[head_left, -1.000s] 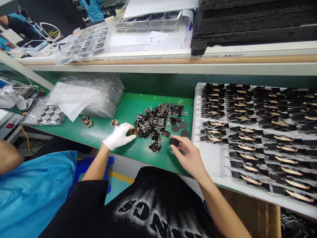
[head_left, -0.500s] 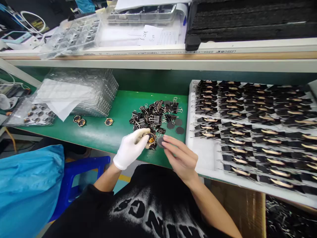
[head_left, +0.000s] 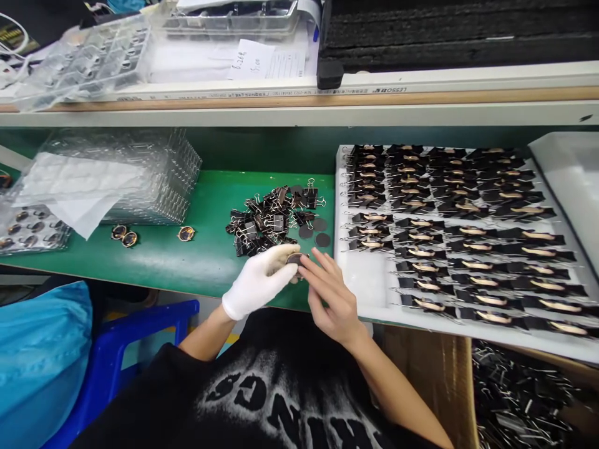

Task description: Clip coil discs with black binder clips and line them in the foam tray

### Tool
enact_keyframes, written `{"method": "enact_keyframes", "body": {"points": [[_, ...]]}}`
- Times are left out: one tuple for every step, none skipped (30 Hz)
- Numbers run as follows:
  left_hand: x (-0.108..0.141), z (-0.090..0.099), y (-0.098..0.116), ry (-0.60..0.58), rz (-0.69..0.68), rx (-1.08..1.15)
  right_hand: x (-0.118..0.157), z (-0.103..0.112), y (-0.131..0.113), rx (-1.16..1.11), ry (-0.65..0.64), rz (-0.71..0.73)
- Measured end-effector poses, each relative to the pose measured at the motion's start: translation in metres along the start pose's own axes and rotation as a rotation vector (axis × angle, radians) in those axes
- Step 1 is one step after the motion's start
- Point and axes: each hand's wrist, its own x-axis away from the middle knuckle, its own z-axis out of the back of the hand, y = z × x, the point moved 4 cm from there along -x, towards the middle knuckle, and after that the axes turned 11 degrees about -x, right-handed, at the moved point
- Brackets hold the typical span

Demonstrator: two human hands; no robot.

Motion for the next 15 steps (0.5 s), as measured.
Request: {"method": "enact_keyframes", "body": {"points": [[0.002, -0.003, 0.0, -0.001, -0.022, -0.071, 0.001, 0.004, 0.002, -0.071, 0.051, -0.088], [0.004, -0.005, 0.0, 0.004, -0.056, -0.157, 0.003, 0.006, 0.005, -0.153, 0.086, -0.196], [0.007, -0.006, 0.001, 0.01, -0.097, -0.246, 0.004, 0.008, 0.009, -0.246, 0.1, -0.317], [0.01, -0.007, 0.003, 0.008, -0.138, -0.323, 0.005, 0.008, 0.013, -0.347, 0.094, -0.438], [0.011, -0.007, 0.005, -0.013, -0.18, -0.375, 0.006, 0.008, 0.017, -0.453, 0.076, -0.546], [0.011, -0.006, 0.007, -0.05, -0.223, -0.401, 0.007, 0.008, 0.02, -0.558, 0.065, -0.637], [0.009, -0.003, 0.009, -0.084, -0.267, -0.421, 0.008, 0.009, 0.023, -0.649, 0.07, -0.711], [0.004, 0.004, 0.012, -0.083, -0.312, -0.457, 0.009, 0.01, 0.025, -0.719, 0.094, -0.77], [-0.004, 0.013, 0.016, -0.042, -0.354, -0.524, 0.01, 0.012, 0.028, -0.766, 0.125, -0.817], [-0.014, 0.024, 0.019, 0.05, -0.385, -0.635, 0.01, 0.013, 0.03, -0.795, 0.148, -0.854], [-0.025, 0.037, 0.022, 0.207, -0.385, -0.789, 0.011, 0.014, 0.031, -0.813, 0.166, -0.88], [-0.037, 0.048, 0.022, 0.318, -0.334, -0.978, 0.011, 0.015, 0.032, -0.831, 0.176, -0.897], [-0.049, 0.056, 0.021, 0.366, -0.273, -1.16, 0.011, 0.015, 0.032, -0.852, 0.184, -0.906], [-0.061, 0.061, 0.02, 0.36, -0.228, -1.295, 0.01, 0.015, 0.032, -0.882, 0.19, -0.908], [-0.071, 0.064, 0.017, 0.322, -0.19, -1.396, 0.009, 0.015, 0.031, -0.915, 0.195, -0.909]]}}
